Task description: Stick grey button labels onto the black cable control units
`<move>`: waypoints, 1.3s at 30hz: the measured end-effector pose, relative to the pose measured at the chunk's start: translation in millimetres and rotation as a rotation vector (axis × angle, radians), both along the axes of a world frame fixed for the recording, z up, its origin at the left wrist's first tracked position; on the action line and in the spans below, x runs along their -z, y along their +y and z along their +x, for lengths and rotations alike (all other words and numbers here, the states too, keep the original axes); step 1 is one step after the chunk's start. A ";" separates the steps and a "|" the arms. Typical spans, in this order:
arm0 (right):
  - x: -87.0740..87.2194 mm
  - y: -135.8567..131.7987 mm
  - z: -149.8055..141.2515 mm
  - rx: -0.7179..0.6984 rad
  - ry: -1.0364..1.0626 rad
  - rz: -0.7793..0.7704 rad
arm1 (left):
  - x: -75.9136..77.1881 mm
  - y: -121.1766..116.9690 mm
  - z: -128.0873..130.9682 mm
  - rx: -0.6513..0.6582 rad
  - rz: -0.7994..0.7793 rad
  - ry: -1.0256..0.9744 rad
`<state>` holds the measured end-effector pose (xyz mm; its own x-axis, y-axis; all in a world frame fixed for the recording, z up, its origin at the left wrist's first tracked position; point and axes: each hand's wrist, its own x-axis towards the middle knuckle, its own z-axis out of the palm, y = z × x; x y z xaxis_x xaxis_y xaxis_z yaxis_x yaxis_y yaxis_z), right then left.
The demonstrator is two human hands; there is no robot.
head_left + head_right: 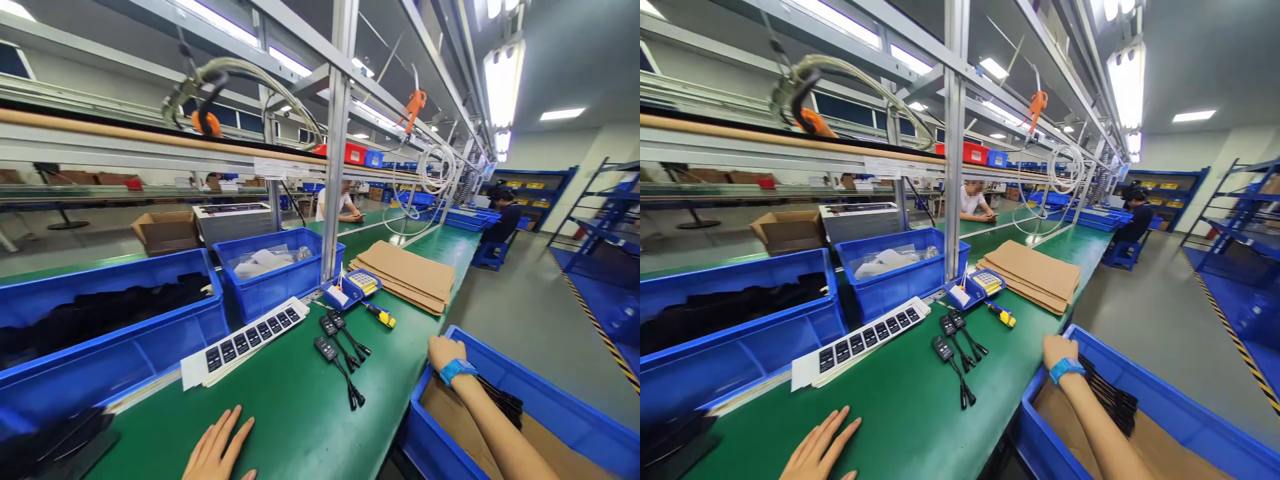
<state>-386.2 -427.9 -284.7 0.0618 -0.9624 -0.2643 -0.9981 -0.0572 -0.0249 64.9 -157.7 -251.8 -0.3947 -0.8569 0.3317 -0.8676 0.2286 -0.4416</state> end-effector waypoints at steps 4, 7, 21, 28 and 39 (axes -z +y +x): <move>-35.3 -6.3 105.2 -0.422 -0.265 -0.134 | -10.3 5.2 -8.1 -0.050 0.041 0.030; -25.5 -6.6 178.8 -0.652 -0.382 -0.096 | -16.4 9.1 -12.6 -0.079 0.106 0.098; -28.4 143.7 252.3 -0.933 -0.951 0.166 | -53.8 5.8 -43.9 -0.202 0.660 0.566; -51.6 162.4 216.3 -0.666 -0.781 0.094 | -53.6 9.5 -51.3 -0.114 0.583 0.810; -40.5 180.4 187.0 -0.874 -0.847 0.001 | -55.5 12.5 -48.9 -0.153 0.499 1.086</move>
